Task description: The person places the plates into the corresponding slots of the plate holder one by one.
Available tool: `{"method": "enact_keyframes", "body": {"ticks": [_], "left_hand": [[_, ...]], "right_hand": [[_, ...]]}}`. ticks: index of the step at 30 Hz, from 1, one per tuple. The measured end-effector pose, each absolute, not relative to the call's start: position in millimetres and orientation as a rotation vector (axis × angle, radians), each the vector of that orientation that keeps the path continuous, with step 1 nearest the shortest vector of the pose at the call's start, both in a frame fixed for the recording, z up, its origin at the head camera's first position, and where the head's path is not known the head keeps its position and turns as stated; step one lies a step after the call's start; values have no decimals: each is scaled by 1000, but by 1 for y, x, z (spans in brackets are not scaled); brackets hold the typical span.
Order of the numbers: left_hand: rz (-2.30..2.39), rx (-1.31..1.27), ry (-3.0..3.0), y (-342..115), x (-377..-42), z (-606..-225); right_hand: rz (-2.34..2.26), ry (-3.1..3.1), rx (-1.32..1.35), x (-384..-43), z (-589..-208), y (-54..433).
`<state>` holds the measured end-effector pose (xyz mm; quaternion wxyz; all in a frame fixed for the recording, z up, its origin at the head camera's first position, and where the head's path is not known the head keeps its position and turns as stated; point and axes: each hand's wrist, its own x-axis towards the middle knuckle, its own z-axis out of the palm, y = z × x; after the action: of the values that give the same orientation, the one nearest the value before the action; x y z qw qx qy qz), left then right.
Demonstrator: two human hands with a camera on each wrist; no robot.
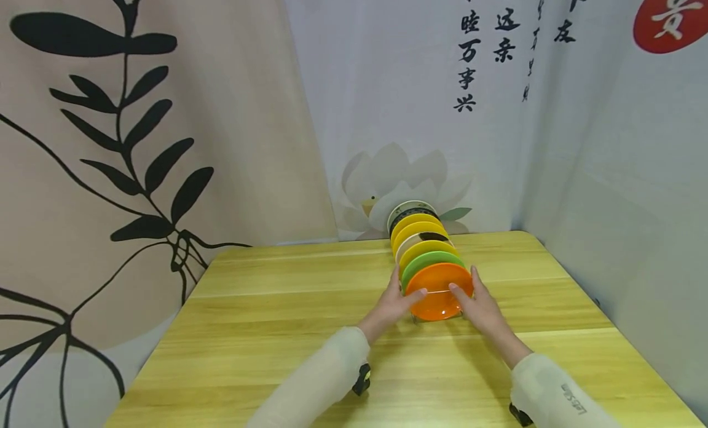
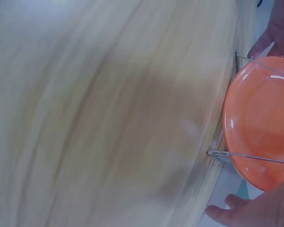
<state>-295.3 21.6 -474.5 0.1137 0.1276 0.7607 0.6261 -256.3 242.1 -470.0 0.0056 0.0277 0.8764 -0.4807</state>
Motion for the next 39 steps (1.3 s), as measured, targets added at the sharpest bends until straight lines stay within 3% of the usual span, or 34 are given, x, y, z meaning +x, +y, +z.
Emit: {"method": "enact_keyframes", "body": {"ticks": [39], "left_hand": [[1841,305,2203,20,-303,-483]], "right_hand": [[-1459,2802,98,-249,-471,241]]}}
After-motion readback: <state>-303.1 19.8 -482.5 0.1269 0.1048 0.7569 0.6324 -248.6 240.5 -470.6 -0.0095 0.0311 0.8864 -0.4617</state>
